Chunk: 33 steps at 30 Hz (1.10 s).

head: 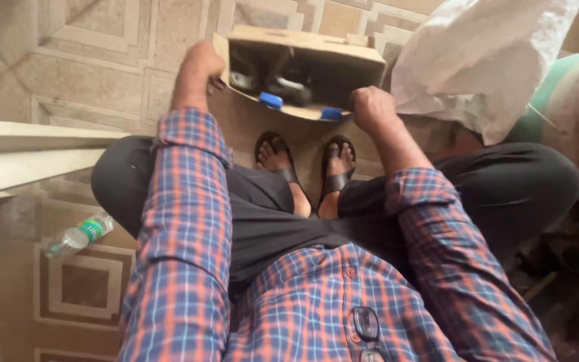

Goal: The person sits on the floor and unpacks several dark mechanical parts from a white plastic bag. They place the parts into a cardboard box, then remove them to wipe them with a white cloth before placing them back into the box.

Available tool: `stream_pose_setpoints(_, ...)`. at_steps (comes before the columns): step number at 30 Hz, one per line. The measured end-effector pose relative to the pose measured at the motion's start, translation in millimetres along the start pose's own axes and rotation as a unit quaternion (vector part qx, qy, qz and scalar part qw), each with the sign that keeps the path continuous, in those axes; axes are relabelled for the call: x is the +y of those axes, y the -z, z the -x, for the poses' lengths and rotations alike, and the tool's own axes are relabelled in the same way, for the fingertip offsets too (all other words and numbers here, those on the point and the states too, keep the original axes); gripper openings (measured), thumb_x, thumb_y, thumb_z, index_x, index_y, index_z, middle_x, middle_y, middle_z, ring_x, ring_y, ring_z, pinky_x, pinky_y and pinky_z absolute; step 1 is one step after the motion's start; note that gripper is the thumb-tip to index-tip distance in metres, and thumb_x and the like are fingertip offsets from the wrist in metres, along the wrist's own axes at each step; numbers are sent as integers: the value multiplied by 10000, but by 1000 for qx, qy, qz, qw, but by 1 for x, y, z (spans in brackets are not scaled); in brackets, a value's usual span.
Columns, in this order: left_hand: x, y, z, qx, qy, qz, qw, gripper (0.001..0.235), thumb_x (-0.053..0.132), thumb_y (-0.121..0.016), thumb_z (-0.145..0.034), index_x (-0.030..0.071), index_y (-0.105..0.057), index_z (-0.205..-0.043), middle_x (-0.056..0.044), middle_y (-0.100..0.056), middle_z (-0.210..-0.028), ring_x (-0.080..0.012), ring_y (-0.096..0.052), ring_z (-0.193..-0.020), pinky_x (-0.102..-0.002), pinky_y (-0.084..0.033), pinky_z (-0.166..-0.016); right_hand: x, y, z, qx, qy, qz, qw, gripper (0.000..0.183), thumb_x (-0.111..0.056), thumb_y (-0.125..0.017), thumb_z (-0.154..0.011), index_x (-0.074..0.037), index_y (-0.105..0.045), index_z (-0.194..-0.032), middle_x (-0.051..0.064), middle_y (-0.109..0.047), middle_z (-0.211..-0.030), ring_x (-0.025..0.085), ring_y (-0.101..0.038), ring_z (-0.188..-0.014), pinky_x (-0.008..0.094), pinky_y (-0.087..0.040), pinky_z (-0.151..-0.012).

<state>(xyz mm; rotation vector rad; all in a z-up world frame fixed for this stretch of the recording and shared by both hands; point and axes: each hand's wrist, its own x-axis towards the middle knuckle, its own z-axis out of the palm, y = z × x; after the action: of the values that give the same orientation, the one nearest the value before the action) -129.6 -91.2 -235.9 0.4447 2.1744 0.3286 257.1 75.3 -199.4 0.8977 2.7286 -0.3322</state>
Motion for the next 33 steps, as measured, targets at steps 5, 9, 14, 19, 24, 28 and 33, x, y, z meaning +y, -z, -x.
stream_pose_setpoints(5, 24, 8, 45, -17, -22, -177, 984, 229, 177, -626, -871, 74, -812, -955, -135, -803, -921, -270, -782, -847, -418, -600, -811, -31, 9, -18, 58, 59, -88, 993, 323, -204, -772, -782, -87, -709, -1077, 164, -698, -1014, 393, -676, -957, 514, -545, -771)
stream_pose_setpoints(9, 54, 17, 81, 167, -149, -239, 945, 337, 354, -751, -805, 100, -748, -1026, -166, -730, -1039, -343, -703, -947, -487, -567, -779, -84, -16, -40, 164, 163, -147, 962, 361, -191, -778, -812, -48, -684, -1130, 189, -656, -1012, 397, -649, -950, 498, -548, -778)
stream_pose_setpoints(14, 75, 20, 128, 204, -281, -187, 919, 411, 450, -740, -906, 88, -709, -1099, -207, -732, -941, -403, -709, -888, -525, -558, -781, -97, -34, -61, 180, 123, -141, 966, 294, -214, -795, -817, -69, -673, -1043, 131, -666, -1000, 370, -649, -979, 479, -552, -787)
stream_pose_setpoints(19, 66, 22, 158, 168, -264, -267, 912, 403, 469, -716, -918, 95, -728, -1068, -197, -733, -981, -393, -710, -915, -532, -560, -776, -66, -9, -50, 119, 54, -215, 968, 259, -269, -831, -824, -103, -714, -985, 106, -716, -999, 350, -679, -937, 479, -543, -765)
stream_pose_setpoints(24, 92, -14, 148, 83, -269, -280, 918, 527, 556, -751, -889, 89, -721, -1133, -186, -743, -1081, -365, -718, -1003, -499, -572, -867, -45, 38, -24, 145, 34, -258, 955, 277, -250, -824, -842, -69, -739, -1035, 145, -747, -954, 345, -715, -860, 451, -559, -732)
stream_pose_setpoints(28, 125, -45, 158, 44, -312, -153, 936, 1189, 664, -870, -683, 10, -256, -1463, -257, -702, -1059, -406, -704, -957, -479, -566, -856, -59, 104, -13, 165, -8, -341, 925, 263, -248, -821, -877, -22, -745, -987, 146, -756, -844, 244, -760, -749, 366, -574, -698)
stream_pose_setpoints(33, 130, -73, 150, 55, -412, 50, 908, 1243, 472, -812, -759, 99, 3, -1620, -234, -749, -1070, -396, -729, -993, -468, -563, -921, -83, 144, 10, 266, 12, -404, 875, 262, -219, -821, -909, 11, -750, -1013, 143, -765, -860, 182, -751, -776, 322, -569, -713)
